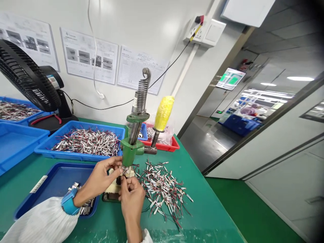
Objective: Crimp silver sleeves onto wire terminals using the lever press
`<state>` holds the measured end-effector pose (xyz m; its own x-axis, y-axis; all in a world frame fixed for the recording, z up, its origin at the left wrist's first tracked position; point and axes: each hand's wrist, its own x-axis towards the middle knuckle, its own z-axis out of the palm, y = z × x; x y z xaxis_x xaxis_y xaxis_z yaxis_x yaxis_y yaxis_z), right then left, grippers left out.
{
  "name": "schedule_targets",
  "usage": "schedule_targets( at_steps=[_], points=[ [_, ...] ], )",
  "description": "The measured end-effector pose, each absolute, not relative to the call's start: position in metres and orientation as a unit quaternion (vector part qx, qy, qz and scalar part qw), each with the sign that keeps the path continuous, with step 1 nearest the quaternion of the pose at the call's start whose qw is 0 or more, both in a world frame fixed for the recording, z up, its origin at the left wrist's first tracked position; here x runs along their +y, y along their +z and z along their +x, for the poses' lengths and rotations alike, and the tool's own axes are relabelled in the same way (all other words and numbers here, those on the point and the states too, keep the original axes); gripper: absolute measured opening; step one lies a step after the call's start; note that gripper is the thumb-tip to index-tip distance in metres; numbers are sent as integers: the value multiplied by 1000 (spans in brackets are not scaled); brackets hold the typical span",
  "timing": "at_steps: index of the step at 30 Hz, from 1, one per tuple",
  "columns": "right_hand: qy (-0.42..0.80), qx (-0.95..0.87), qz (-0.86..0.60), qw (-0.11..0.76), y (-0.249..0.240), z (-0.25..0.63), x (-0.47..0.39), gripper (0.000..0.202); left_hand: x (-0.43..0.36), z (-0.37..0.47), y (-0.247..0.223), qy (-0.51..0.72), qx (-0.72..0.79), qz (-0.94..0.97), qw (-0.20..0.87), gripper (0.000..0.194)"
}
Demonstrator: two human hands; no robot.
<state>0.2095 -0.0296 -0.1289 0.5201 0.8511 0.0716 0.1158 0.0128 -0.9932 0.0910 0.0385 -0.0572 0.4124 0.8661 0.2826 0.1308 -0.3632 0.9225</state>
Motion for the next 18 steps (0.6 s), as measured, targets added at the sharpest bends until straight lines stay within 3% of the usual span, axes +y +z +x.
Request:
schedule_targets(
  at_steps=[7,13,18],
  points=[
    [301,-385,-634,600,-120,208,-29,50,39,93,-40,356,330,807,336,27],
    [391,-415,-606,555,-110,233,-45,51,38,83,-64,393,338,785,339,41],
    [100,-423,-629,644,-15,291,-41,53,39,75,-74,397,327,774,370,34]
  ],
)
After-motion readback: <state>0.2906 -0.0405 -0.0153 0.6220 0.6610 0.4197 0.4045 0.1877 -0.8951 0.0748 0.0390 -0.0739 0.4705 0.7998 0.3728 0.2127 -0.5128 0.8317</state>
